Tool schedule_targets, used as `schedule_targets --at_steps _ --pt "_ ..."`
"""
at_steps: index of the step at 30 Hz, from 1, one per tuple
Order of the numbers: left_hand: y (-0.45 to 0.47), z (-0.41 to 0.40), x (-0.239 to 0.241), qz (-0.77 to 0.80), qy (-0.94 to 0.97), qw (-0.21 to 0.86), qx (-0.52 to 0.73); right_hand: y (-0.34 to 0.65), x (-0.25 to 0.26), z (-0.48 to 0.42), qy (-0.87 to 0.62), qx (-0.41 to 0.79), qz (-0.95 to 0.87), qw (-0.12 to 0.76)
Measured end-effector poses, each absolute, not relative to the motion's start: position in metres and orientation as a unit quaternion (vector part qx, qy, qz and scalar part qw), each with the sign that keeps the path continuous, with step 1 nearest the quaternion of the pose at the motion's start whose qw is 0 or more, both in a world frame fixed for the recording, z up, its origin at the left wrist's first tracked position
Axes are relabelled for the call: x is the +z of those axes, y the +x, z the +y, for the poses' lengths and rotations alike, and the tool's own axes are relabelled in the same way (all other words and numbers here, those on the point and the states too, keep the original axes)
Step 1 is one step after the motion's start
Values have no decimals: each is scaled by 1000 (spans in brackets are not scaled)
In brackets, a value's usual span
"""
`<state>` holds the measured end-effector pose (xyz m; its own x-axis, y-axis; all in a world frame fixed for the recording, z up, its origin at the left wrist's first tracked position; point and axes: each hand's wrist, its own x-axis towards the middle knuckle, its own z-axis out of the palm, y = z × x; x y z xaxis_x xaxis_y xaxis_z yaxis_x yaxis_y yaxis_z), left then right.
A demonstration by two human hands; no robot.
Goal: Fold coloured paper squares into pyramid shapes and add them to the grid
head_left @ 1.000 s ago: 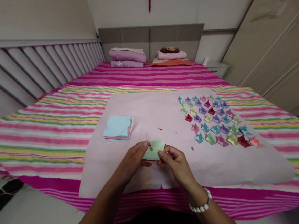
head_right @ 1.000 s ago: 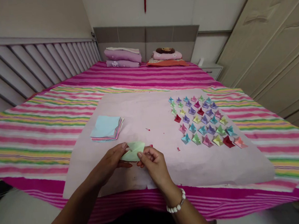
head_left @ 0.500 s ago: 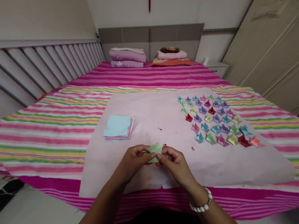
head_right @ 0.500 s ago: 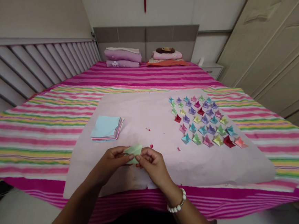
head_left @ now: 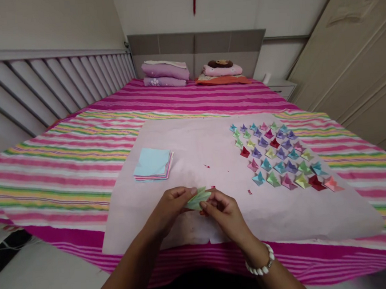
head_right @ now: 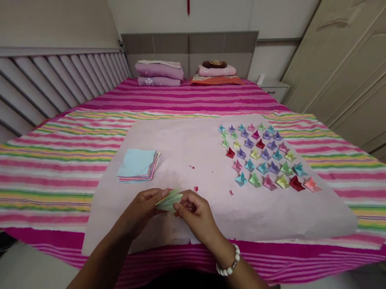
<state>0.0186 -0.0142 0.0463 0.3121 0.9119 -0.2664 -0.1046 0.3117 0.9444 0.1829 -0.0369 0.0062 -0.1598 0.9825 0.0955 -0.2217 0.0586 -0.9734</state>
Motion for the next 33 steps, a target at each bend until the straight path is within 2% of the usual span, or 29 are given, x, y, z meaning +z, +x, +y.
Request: schedule_targets --at_steps 12,18,22,29,33 --pt "17 -13 43 430 504 647 376 184 1 -36 -359 584 -504 526" --pt "19 -14 40 438 480 666 366 185 8 -36 -397 486 -585 513" --pt "19 -14 39 460 463 669 355 186 10 -36 -390 464 -614 507" --pt "17 -14 38 417 478 675 376 184 9 -35 -371 484 -599 519" --pt "16 -14 36 443 504 640 374 183 10 -35 -369 521 -570 517"
